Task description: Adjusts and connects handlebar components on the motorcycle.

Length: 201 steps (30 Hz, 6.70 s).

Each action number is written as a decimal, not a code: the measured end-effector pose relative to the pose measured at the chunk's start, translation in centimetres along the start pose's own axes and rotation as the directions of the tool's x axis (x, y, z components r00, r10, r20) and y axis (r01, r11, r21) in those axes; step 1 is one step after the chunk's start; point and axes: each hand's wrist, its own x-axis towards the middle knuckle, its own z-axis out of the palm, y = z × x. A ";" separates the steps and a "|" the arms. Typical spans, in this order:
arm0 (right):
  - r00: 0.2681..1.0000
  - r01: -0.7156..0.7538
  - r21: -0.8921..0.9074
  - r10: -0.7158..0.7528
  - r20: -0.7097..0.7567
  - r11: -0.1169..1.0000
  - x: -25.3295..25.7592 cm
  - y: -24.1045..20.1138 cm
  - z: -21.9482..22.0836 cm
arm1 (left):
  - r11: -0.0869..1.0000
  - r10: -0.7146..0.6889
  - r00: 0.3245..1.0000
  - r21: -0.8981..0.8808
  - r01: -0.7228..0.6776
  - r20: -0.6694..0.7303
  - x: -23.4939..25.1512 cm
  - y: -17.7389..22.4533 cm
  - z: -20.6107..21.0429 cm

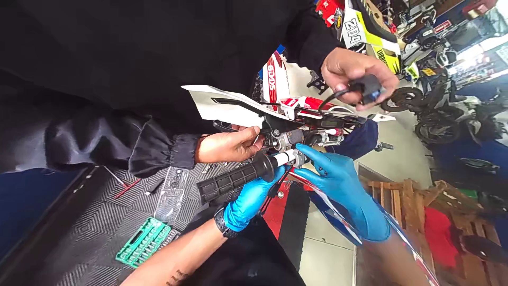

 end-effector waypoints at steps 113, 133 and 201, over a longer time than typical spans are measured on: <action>0.969 0.215 0.656 -0.077 -0.233 0.723 -11.5 -1.9 15.0 | 0.948 0.080 0.780 0.289 0.132 -0.621 -10.7 -7.3 4.8; 0.977 0.213 0.732 -0.125 -0.174 0.647 -11.7 -1.7 15.2 | 0.936 0.096 0.793 0.325 0.134 -0.602 -11.7 -7.0 4.2; 0.697 -0.601 0.800 -0.492 0.521 -0.004 -15.9 -4.7 10.8 | 0.794 0.544 0.622 0.106 -0.598 -0.563 -18.7 -5.0 6.8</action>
